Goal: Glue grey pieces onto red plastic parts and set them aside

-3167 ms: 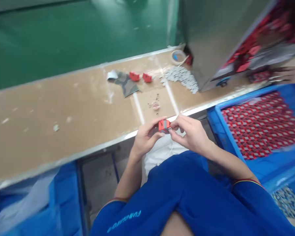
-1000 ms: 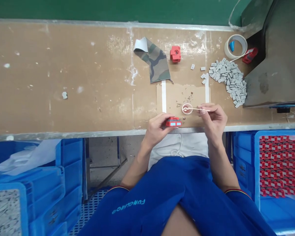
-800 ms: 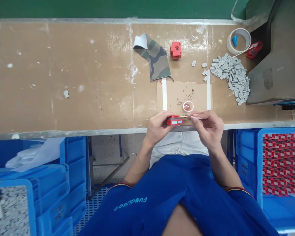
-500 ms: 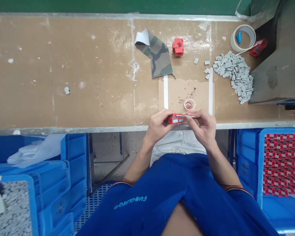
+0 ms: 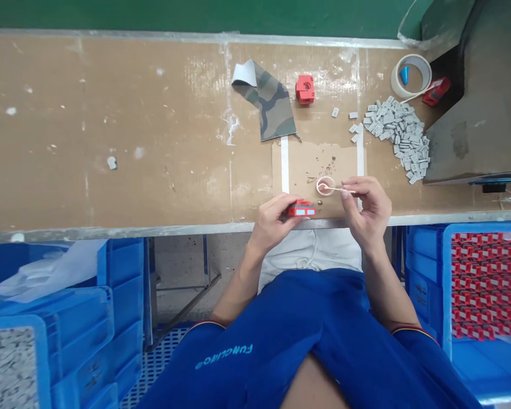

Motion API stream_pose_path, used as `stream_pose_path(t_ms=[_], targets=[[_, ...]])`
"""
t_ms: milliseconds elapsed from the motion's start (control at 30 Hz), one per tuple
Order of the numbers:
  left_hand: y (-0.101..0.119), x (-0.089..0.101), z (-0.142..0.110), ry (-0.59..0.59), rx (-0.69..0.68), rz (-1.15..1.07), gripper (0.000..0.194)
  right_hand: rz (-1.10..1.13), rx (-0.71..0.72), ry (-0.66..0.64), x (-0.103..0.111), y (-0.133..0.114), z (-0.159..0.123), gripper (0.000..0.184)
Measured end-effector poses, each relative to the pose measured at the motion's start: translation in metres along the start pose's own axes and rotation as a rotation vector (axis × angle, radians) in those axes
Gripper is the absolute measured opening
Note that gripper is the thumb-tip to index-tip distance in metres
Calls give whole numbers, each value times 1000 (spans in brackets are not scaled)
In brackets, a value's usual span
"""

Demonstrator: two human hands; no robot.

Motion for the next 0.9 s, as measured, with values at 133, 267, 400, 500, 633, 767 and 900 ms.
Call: stream_pose_path(t_ms=[133, 267, 400, 500, 633, 767, 900], targets=[[0, 1, -1, 11, -37, -27, 34, -155, -3, -128, -11, 8, 2, 13], [0, 4, -1, 17, -62, -34, 34, -126, 49, -255, -8, 9, 18, 51], [-1, 6, 0, 13, -90, -76, 35, -308, 62, -206, 18, 32, 70, 27], [-3, 7, 1, 5, -83, -133, 36, -451, 44, -341, 18, 61, 109, 23], [-4, 7, 0, -9, -63, -214, 36, -559, 56, -531, 8, 87, 140, 13], [-8, 7, -1, -14, -36, -331, 33, -572, 94, -565, 8, 69, 145, 11], [-13, 2, -3, -70, 21, -466, 32, -453, 60, -389, 15, 3, 110, 9]])
Point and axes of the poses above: each hand's wrist, its own z-axis towards the middle knuckle, its own x-axis out of the back of the hand, y = z × x, the point moved 8 cm from there along z, towards the middle knuckle, and after that the axes turned 13 degrees about z, right-handed, at the moved point
